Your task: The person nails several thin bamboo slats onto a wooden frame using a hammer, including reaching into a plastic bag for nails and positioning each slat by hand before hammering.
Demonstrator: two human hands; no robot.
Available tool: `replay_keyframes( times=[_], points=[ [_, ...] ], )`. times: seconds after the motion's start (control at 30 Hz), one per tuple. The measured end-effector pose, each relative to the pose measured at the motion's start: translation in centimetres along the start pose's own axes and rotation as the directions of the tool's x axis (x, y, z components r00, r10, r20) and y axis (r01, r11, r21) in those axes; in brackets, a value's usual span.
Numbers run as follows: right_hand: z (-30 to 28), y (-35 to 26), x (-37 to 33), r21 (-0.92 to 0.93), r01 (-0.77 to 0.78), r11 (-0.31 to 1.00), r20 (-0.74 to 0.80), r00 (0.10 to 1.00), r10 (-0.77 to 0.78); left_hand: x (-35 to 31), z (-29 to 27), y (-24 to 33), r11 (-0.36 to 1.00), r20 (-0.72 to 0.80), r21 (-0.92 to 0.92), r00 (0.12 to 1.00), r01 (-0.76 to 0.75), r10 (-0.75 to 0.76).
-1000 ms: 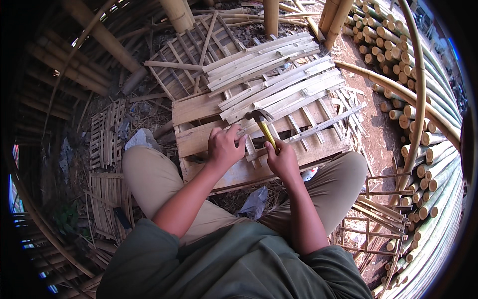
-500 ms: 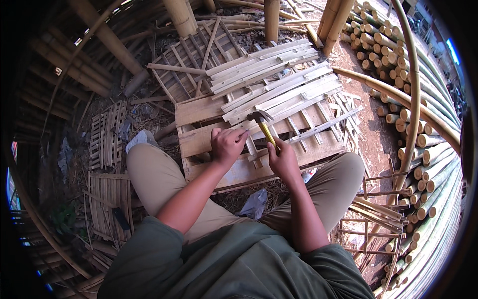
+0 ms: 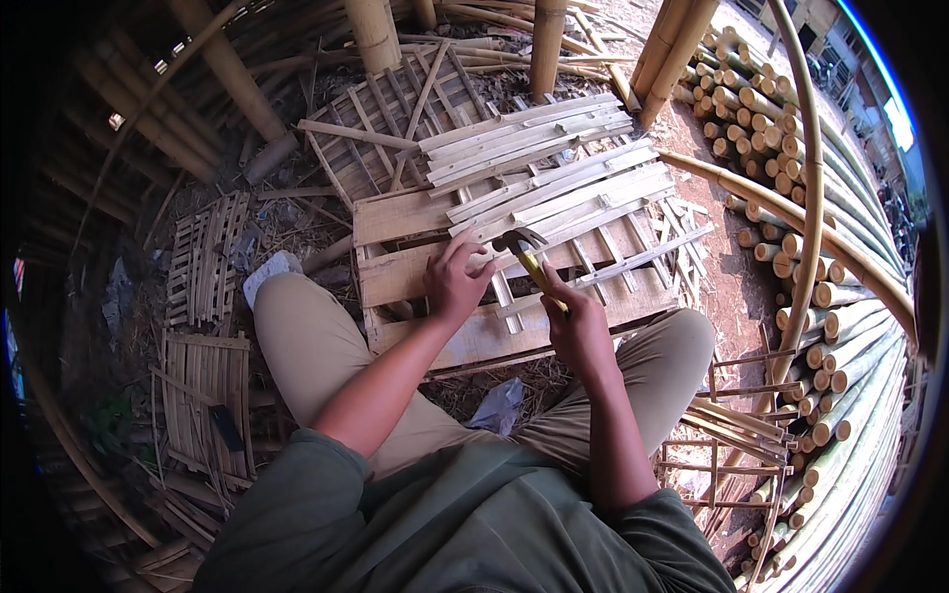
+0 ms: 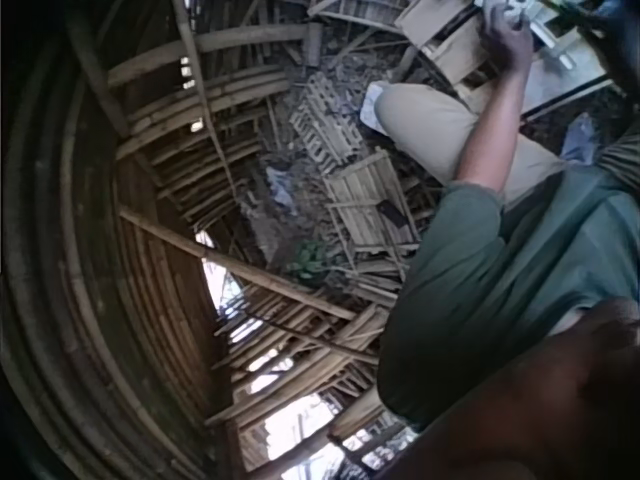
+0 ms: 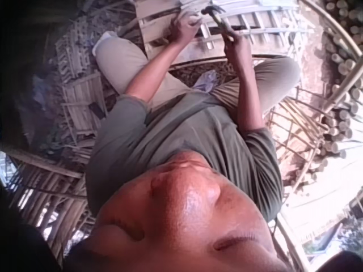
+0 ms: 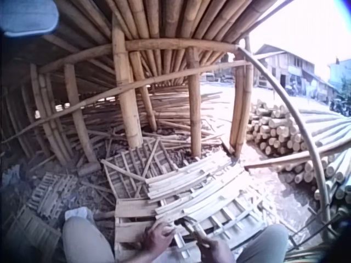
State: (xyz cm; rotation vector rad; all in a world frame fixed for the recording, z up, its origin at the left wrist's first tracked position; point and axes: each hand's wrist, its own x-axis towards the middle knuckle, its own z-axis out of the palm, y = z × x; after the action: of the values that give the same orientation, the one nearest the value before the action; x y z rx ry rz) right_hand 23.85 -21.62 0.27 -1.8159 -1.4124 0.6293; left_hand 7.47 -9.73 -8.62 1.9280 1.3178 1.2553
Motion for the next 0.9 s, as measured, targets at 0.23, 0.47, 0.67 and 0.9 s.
replay_keyframes(
  times=[0.23,0.47,0.67,0.9],
  points=[
    [-1.4,-2.7,-0.2,-0.172,-0.027,0.985,0.070,0.997,0.039,0.1,0.2,-0.8,0.998,-0.001,0.045,0.999,-0.036,0.036],
    [-1.1,-2.8,-0.2,-0.224,0.092,0.970,0.059,0.995,-0.081,0.0,0.2,-0.6,0.995,0.023,0.057,0.996,-0.084,0.083],
    [-1.0,-4.0,-0.4,-0.335,0.045,0.941,0.095,0.995,-0.014,0.0,0.4,-1.2,0.986,-0.045,0.104,0.990,-0.132,0.137],
    [-0.9,-4.3,-0.2,-0.303,0.073,0.950,0.016,0.997,-0.072,0.0,0.8,-1.5,0.999,-0.019,-0.034,1.000,-0.025,0.025]
  ],
)
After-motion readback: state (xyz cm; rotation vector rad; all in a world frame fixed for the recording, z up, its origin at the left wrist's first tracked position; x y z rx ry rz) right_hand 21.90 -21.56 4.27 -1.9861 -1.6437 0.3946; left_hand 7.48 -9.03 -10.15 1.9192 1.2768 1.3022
